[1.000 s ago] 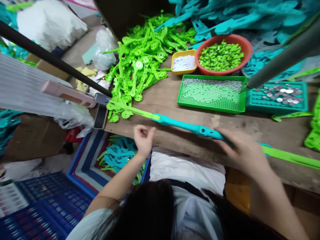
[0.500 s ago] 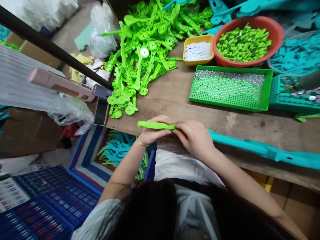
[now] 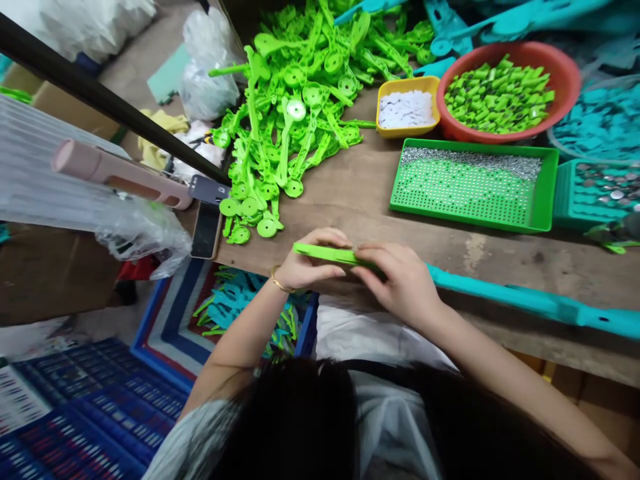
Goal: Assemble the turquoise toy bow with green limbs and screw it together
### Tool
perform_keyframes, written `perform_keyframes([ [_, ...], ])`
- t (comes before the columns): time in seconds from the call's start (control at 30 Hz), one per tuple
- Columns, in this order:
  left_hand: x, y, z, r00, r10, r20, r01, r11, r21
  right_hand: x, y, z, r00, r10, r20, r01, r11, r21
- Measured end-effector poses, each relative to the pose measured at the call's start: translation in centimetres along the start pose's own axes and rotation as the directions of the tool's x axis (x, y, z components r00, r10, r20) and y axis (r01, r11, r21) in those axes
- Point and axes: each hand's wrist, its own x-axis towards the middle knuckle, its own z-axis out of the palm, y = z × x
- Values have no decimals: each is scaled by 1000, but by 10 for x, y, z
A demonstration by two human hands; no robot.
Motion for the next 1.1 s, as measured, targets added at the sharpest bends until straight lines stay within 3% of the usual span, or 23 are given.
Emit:
perform_keyframes([
  [0.13, 0, 7, -9, 995, 104, -1, -103, 990, 101, 6, -8, 8, 998, -36, -52, 39, 998, 48],
  [0.27, 0, 7, -5, 992, 123, -29, -118, 985, 130, 12, -8, 16, 999, -4, -45, 8, 997, 72],
  [0.37, 4, 8, -7, 994, 104, -27, -100, 987, 129, 16, -4, 10, 1000, 8, 6, -8, 995, 103],
  [0.47, 6, 8, -13, 1000, 23, -18, -21, 993, 112, 7, 6, -20, 1000, -4, 3, 4, 1000, 18],
  [0.57, -2, 0, -12, 982, -109, -156, 111, 994, 7, -24, 23, -69, 993, 89, -84, -106, 967, -233],
  [0.67, -21, -7, 4, 898, -334, -286, 351, 936, 9, -70, 45, -115, 979, 178, -101, -204, 839, -505],
  [0.73, -33, -3, 23, 882, -405, -239, 452, 872, 188, -99, 60, -132, 969, 235, -74, -227, 736, -638],
  [0.77, -37, 2, 34, 913, -371, -170, 407, 861, 306, -109, 66, -136, 966, 254, -53, -223, 708, -670],
  [0.83, -35, 21, 58, 991, -130, 26, 100, 860, 501, -122, 70, -137, 974, 228, -7, -173, 718, -674],
  [0.87, -30, 33, 71, 994, 54, 95, -99, 817, 568, -124, 67, -136, 982, 191, 9, -137, 737, -662],
  [0.93, -13, 57, 95, 933, 325, 156, -336, 626, 704, -120, 49, -132, 995, 96, 22, -59, 761, -646],
  [0.97, -3, 68, 105, 903, 387, 184, -381, 528, 759, -115, 36, -131, 998, 50, 25, -22, 765, -643],
  [1.03, 14, 86, 115, 900, 374, 225, -373, 393, 841, -104, 7, -130, 998, -44, 34, 56, 785, -617],
  [1.1, 21, 95, 110, 920, 312, 237, -346, 361, 866, -94, -16, -132, 999, -52, 7, 48, 848, -528],
])
